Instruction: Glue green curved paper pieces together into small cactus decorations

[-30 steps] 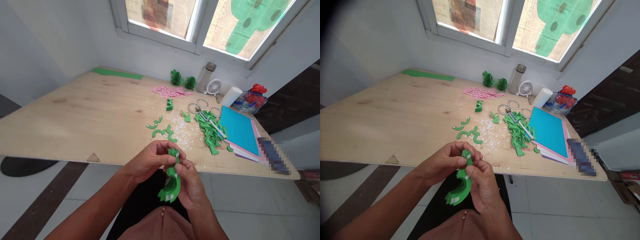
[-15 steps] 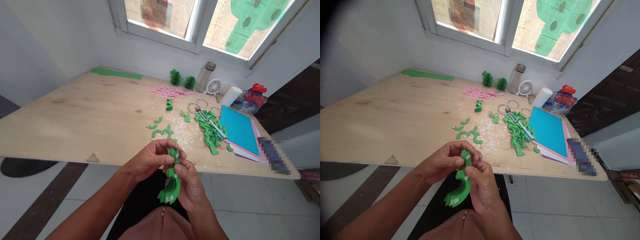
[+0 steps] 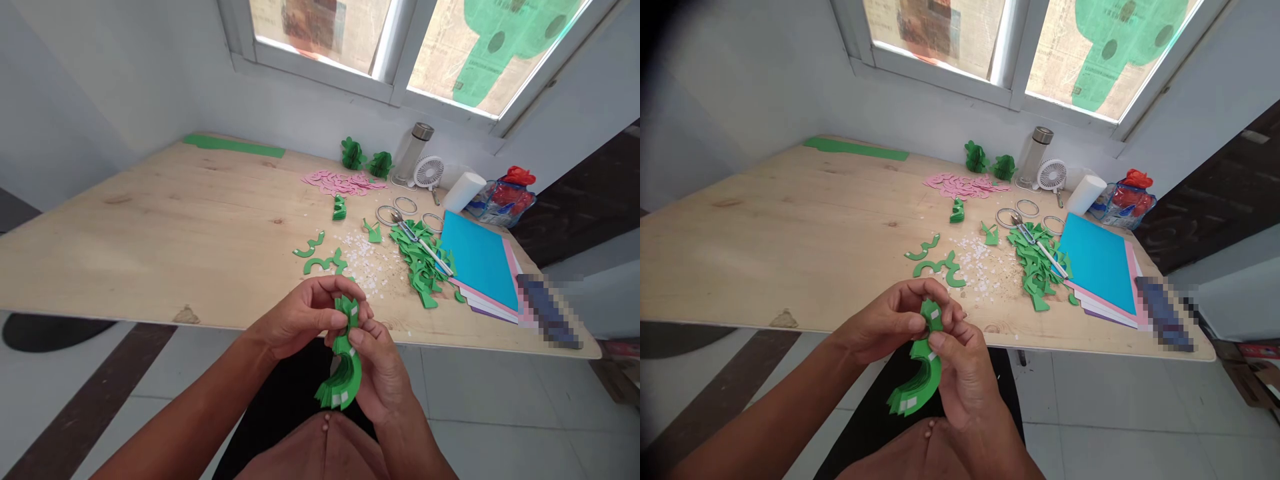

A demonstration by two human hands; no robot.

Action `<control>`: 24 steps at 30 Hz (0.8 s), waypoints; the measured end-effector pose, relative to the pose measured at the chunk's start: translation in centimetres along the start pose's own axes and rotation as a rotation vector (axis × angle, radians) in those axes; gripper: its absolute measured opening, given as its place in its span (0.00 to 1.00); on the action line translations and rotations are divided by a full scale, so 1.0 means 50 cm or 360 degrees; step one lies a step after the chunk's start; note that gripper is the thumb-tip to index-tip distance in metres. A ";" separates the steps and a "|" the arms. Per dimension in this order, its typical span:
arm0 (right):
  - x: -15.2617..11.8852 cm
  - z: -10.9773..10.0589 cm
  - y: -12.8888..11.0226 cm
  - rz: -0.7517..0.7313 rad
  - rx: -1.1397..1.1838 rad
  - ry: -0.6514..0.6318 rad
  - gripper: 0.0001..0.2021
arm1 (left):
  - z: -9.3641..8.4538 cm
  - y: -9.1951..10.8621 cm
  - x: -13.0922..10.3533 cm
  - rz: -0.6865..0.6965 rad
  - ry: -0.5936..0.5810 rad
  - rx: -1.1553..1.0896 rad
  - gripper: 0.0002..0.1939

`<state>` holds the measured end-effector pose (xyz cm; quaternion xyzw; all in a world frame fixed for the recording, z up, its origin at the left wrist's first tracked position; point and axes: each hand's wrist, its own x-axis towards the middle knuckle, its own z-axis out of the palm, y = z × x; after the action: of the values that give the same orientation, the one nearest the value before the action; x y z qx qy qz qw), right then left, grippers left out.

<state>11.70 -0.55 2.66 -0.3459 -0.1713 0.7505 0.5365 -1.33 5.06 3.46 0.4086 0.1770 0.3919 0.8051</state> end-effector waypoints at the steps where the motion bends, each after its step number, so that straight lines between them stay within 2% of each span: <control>1: 0.000 0.000 0.001 0.0009 0.0006 0.0015 0.11 | 0.000 0.001 0.000 0.0003 -0.0015 0.0023 0.17; 8: -0.001 0.003 0.002 0.0006 -0.0033 0.0072 0.13 | 0.004 0.004 0.000 -0.0005 0.0003 0.0171 0.12; 20: -0.004 0.002 0.000 -0.0071 -0.0112 0.0041 0.13 | -0.003 -0.003 0.002 0.0016 -0.0065 0.0070 0.10; 24: -0.004 0.005 0.000 -0.0080 -0.0039 0.0035 0.12 | -0.003 -0.003 0.001 0.0021 -0.0069 0.0028 0.10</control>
<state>11.59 -0.71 2.91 -0.3563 -0.1831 0.7307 0.5529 -1.31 5.14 3.28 0.4252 0.1602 0.3866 0.8026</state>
